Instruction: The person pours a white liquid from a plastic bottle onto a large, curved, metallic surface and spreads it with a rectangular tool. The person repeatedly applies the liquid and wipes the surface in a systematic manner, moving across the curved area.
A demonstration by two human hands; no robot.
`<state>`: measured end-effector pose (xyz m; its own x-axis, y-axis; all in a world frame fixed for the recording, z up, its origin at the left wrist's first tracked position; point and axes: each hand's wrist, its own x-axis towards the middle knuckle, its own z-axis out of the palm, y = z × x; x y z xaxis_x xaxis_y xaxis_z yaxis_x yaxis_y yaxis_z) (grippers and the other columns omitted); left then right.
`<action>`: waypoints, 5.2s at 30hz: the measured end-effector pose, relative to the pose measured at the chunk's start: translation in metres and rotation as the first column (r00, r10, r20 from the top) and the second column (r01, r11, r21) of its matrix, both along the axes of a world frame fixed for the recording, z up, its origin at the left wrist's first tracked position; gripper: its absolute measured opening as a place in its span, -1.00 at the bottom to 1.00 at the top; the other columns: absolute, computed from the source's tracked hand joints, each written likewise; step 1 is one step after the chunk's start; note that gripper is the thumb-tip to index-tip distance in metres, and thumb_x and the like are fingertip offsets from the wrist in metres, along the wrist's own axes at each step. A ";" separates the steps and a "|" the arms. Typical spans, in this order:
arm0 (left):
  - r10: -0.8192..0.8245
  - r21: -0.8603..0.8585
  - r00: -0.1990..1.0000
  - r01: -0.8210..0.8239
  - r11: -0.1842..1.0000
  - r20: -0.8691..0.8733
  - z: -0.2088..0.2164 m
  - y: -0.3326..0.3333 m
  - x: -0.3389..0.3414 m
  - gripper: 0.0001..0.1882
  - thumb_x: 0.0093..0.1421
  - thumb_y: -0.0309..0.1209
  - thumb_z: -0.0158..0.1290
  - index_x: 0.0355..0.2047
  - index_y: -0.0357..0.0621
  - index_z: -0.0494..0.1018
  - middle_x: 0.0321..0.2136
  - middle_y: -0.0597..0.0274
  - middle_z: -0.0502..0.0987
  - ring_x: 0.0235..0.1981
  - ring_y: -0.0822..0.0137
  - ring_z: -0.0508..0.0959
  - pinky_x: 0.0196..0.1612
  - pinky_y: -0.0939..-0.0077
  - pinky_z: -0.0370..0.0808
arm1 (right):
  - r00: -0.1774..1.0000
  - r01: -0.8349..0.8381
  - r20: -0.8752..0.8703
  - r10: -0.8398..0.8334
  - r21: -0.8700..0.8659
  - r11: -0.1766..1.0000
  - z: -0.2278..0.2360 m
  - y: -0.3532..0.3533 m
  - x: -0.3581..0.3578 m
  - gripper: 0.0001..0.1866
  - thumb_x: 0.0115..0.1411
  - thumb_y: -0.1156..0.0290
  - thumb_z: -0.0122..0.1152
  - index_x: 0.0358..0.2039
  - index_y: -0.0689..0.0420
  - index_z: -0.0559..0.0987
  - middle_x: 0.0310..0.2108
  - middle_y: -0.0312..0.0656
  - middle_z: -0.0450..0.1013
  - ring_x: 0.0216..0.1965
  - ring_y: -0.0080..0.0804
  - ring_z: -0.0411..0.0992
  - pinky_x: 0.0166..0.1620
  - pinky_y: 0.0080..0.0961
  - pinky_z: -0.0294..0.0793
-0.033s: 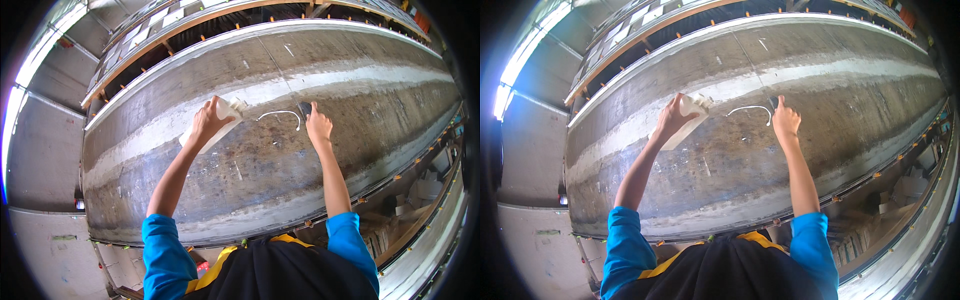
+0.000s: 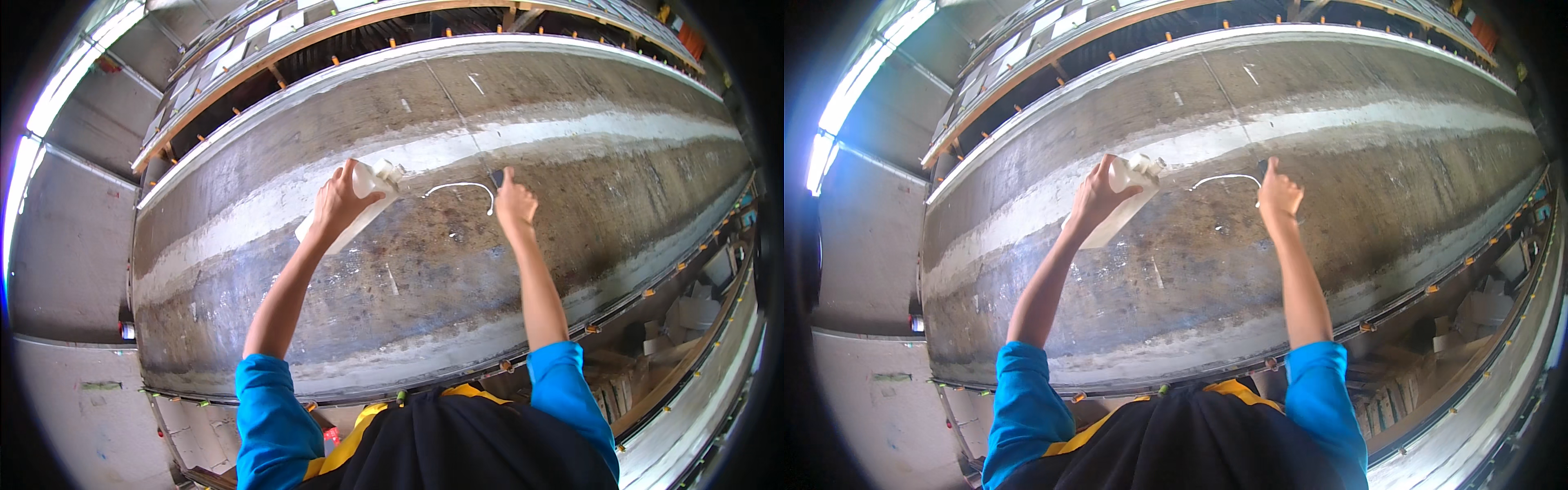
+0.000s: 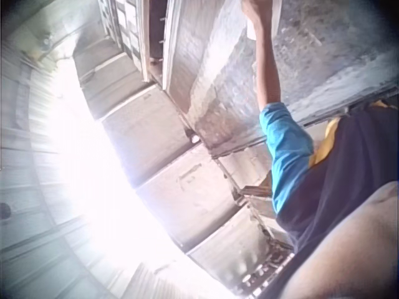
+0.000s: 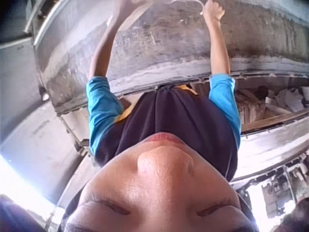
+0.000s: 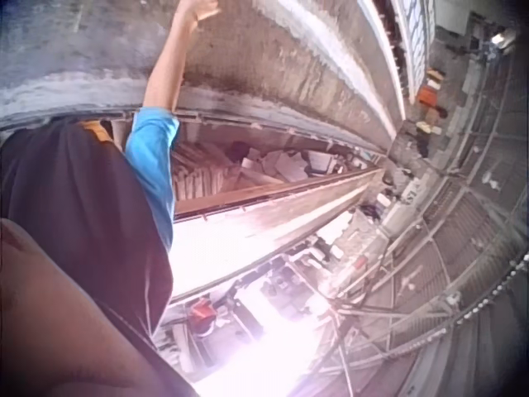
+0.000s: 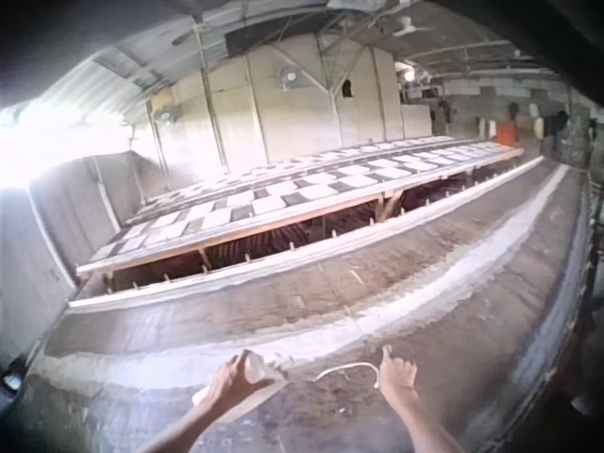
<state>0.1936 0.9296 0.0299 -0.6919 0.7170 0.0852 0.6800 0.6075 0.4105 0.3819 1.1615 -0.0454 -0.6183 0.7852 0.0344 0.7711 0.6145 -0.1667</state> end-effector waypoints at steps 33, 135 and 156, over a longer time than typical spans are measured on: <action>0.430 0.633 0.828 -0.555 0.540 0.359 -0.037 -0.221 0.020 -0.27 -0.13 -0.20 0.32 -0.02 -0.19 0.21 -0.16 0.03 0.44 -0.12 0.21 0.45 -0.08 0.34 0.40 | 0.962 -0.213 -0.267 0.052 -0.621 0.754 -0.036 -0.017 -0.138 -0.22 -0.16 0.22 0.35 0.07 0.26 0.30 -0.09 0.11 0.41 -0.03 -0.11 0.39 0.06 -0.33 0.32; 0.374 0.655 0.862 -0.505 0.563 0.343 -0.025 -0.310 0.044 -0.29 -0.17 -0.33 0.34 -0.03 -0.17 0.23 -0.19 0.07 0.44 -0.15 0.23 0.45 -0.09 0.33 0.39 | 0.977 -0.097 -0.213 0.018 -0.369 0.924 -0.016 -0.075 -0.024 -0.19 -0.11 0.38 0.28 0.17 0.21 0.15 -0.08 0.12 0.40 -0.07 -0.02 0.41 0.00 -0.29 0.36; 0.305 0.621 0.868 -0.494 0.608 0.392 -0.031 -0.245 0.053 -0.26 -0.17 -0.29 0.34 -0.01 -0.16 0.21 -0.19 0.01 0.46 -0.15 0.18 0.49 -0.10 0.28 0.46 | 0.977 -0.033 -0.205 -0.064 -0.440 0.897 -0.027 -0.034 -0.010 -0.13 -0.10 0.31 0.30 0.20 0.19 0.10 -0.10 0.07 0.41 -0.08 -0.13 0.42 0.01 -0.29 0.36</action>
